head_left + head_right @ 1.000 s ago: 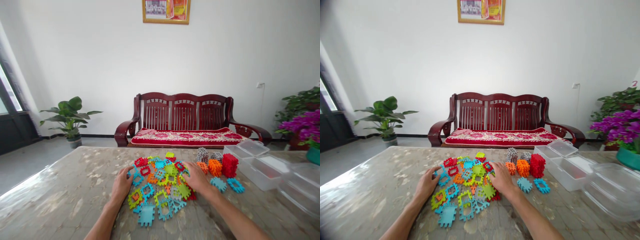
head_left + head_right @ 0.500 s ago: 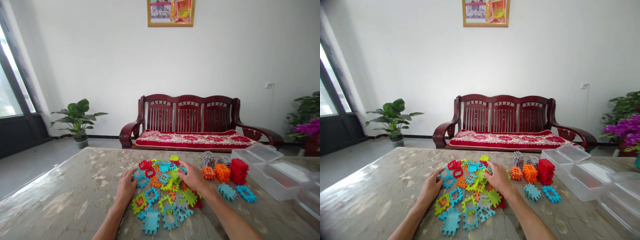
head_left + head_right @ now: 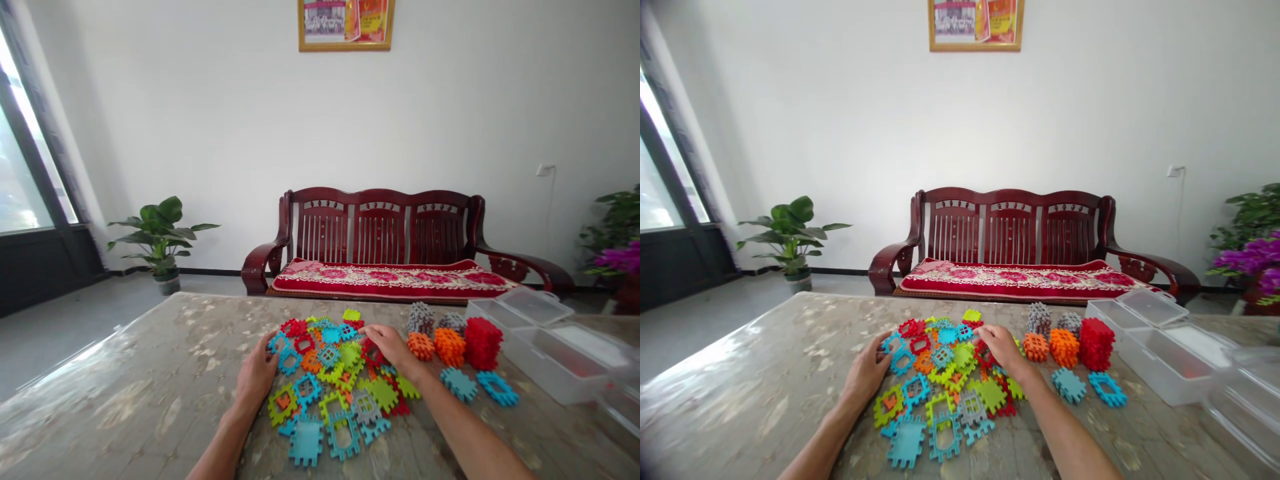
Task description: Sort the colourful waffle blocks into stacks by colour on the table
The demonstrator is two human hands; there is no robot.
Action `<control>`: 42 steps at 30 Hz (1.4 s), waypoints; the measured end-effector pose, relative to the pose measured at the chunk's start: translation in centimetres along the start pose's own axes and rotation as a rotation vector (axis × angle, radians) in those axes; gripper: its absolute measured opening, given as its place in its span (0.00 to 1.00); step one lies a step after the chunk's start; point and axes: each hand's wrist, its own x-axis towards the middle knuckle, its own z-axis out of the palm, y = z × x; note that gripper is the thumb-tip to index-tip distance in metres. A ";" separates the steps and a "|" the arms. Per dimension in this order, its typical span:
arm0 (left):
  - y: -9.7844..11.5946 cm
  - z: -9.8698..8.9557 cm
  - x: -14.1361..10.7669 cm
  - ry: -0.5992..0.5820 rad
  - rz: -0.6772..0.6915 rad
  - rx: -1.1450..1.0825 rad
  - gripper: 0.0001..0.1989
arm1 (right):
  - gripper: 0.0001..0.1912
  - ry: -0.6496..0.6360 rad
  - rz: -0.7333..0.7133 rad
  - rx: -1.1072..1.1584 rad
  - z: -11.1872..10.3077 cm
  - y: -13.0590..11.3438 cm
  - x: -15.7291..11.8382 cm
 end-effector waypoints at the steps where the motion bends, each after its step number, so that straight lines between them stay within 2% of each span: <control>1: 0.0 0.0 0.0 0.002 0.001 0.002 0.25 | 0.27 0.027 -0.004 0.029 -0.2 0.0 0.1; 5: 0.3 -0.2 -0.2 0.000 0.004 0.023 0.24 | 0.22 0.082 0.034 0.008 -0.7 0.4 0.6; 7: 0.4 -0.3 -0.2 0.001 0.001 0.036 0.23 | 0.19 0.078 0.036 -0.161 -0.8 0.9 0.8; 10: 0.5 -0.3 -0.3 0.007 -0.009 0.045 0.22 | 0.17 0.149 -0.040 -0.443 -1.1 1.4 1.0; 15: 0.4 -0.4 -0.2 -0.009 0.001 0.047 0.21 | 0.19 0.213 -0.048 -0.620 -1.2 1.1 1.9; 19: 0.5 -0.4 -0.1 -0.011 -0.012 0.071 0.21 | 0.23 0.108 -0.149 -0.718 0.3 -0.2 3.2; 22: 0.7 -0.5 -0.2 -0.022 -0.015 0.082 0.20 | 0.32 -0.009 -0.231 -0.769 1.7 -1.2 4.3; 27: 1.0 -0.7 -0.2 -0.042 -0.019 0.095 0.20 | 0.42 -0.152 -0.232 -0.841 2.9 -1.6 5.7; 35: 1.0 -0.7 -0.2 -0.060 -0.020 0.074 0.20 | 0.39 -0.230 -0.215 -0.925 3.4 -1.7 6.1; 40: 0.7 -0.5 -0.3 -0.048 -0.016 0.087 0.21 | 0.38 -0.209 -0.253 -0.944 3.8 -2.5 5.4; 42: 0.7 -0.5 -0.2 -0.044 -0.010 0.081 0.21 | 0.34 -0.183 -0.273 -0.936 3.8 -2.7 5.0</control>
